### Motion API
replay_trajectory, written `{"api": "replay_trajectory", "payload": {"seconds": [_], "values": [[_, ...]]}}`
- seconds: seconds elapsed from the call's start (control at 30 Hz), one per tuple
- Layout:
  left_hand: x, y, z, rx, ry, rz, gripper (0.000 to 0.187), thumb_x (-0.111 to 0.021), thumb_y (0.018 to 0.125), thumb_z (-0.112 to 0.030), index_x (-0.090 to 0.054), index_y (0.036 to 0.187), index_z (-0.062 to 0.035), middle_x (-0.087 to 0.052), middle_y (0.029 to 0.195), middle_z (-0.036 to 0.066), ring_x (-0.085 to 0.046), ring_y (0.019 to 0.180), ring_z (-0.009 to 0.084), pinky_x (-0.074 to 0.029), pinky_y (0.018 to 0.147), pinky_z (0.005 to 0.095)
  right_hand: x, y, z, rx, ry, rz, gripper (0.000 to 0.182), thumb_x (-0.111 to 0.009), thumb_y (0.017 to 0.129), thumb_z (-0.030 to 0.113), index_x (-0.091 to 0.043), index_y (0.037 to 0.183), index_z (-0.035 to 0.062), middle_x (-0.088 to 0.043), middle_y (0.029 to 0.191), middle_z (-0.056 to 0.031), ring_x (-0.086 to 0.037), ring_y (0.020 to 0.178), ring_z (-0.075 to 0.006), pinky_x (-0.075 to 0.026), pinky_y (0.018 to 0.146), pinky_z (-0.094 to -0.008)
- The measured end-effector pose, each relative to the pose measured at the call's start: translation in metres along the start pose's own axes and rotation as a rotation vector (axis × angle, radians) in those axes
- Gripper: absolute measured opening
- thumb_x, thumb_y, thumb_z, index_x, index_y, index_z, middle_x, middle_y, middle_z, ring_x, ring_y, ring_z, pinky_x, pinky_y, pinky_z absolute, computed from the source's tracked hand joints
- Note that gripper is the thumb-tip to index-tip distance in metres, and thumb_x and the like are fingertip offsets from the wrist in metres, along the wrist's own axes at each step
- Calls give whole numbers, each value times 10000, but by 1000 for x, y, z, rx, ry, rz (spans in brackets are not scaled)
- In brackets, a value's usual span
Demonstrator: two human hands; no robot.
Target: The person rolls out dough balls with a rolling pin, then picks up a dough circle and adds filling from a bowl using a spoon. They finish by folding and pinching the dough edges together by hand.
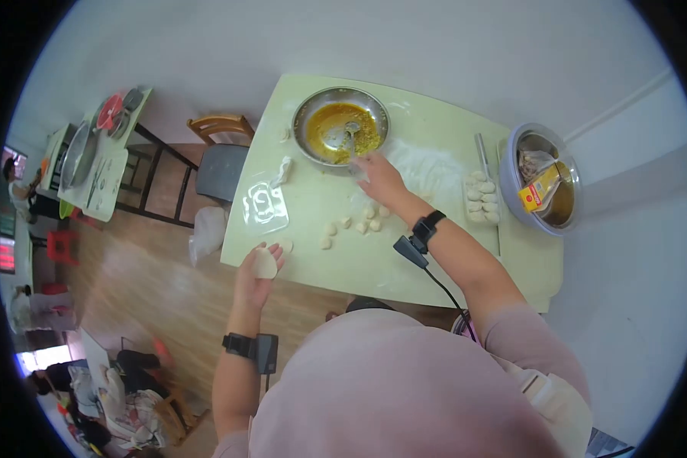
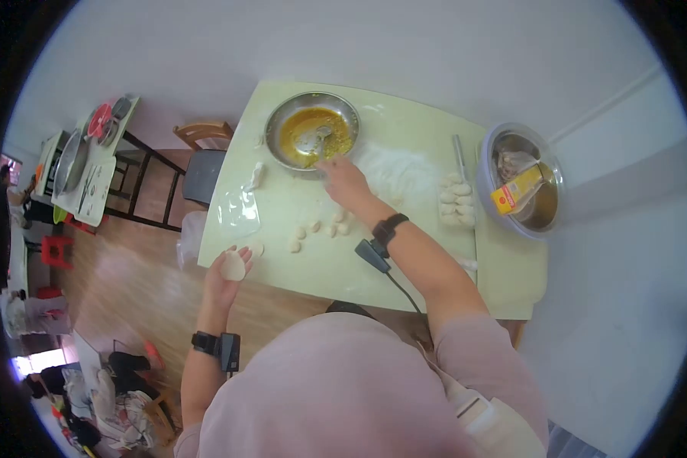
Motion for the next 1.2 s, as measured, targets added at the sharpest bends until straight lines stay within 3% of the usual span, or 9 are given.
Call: {"api": "replay_trajectory", "payload": {"seconds": [0.13, 0.2, 0.4, 0.53, 0.63, 0.83, 0.9, 1.13, 1.2], "values": [[-8, 4, -4, 22, -12, -37, 408, -432, 958, -178, -370, 1277, 69, -442, 1288, 290, -465, 1209, 383, -433, 991, 449, -26, 14, -18, 154, -226, 121, 263, -598, 773, 117, -615, 1035, 93, -540, 921, -74, -540, 921, -246, -451, 763, -384], [-15, 5, -3, 30, -24, -47, 404, -436, 957, -177, -374, 1271, 70, -449, 1281, 290, -472, 1201, 386, -440, 986, 446, -24, 14, -11, 384, -266, -21, 230, -571, 795, 133, -613, 1019, 105, -539, 905, -67, -537, 888, -232, -436, 744, -383], [-42, 16, 5, 110, -44, 49, 364, -410, 972, -170, -389, 1241, 75, -477, 1253, 283, -494, 1179, 376, -460, 969, 425, -8, 21, -12, 566, -163, -234, 166, -595, 764, 110, -598, 930, 93, -540, 830, -44, -556, 797, -206, -452, 690, -345], [-66, 32, 10, 140, -41, 69, 376, -405, 976, -174, -380, 1253, 79, -472, 1259, 281, -504, 1170, 369, -453, 978, 413, 40, 51, -11, 487, -164, -389, 95, -606, 781, 110, -590, 872, 86, -556, 804, -59, -570, 727, -230, -466, 628, -339], [-77, 43, 16, 177, -55, 122, 377, -412, 975, -170, -381, 1258, 77, -465, 1266, 275, -502, 1170, 363, -444, 988, 413, 64, 69, -22, 202, -52, -463, 73, -639, 798, 116, -615, 855, 76, -577, 777, -61, -595, 692, -222, -485, 604, -328], [-84, 52, 23, 202, -42, 202, 379, -426, 963, -170, -392, 1258, 66, -482, 1254, 271, -508, 1167, 354, -446, 983, 411, 51, 90, -25, 78, 125, -331, 151, -566, 860, 215, -595, 836, 69, -604, 819, -95, -596, 718, -305, -485, 630, -398], [-82, 53, 23, 222, -53, 201, 367, -430, 964, -158, -398, 1257, 59, -480, 1253, 265, -505, 1166, 351, -443, 985, 412, 41, 92, -26, -24, 29, -111, 231, -515, 901, 259, -595, 853, 47, -610, 810, -134, -593, 748, -337, -480, 655, -430], [-83, 66, 21, 210, -60, 207, 385, -410, 964, -176, -385, 1259, 70, -487, 1251, 277, -518, 1160, 347, -449, 983, 404, 35, 41, -23, -108, 51, 12, 194, -517, 901, 221, -595, 891, 43, -612, 815, -149, -597, 777, -339, -482, 681, -434], [-89, 69, 21, 214, -65, 208, 386, -405, 966, -173, -382, 1264, 72, -488, 1251, 277, -518, 1160, 346, -447, 986, 403, 37, 19, -4, 190, 63, -117, 106, -606, 825, 128, -608, 914, 71, -614, 821, -113, -605, 745, -305, -499, 665, -398]]}}
Point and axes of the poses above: each hand's wrist, its own y-axis towards the middle knuckle, its own x-axis out of the back of the hand, z = x × y, the point moved 5 cm from there along y, towards the middle knuckle
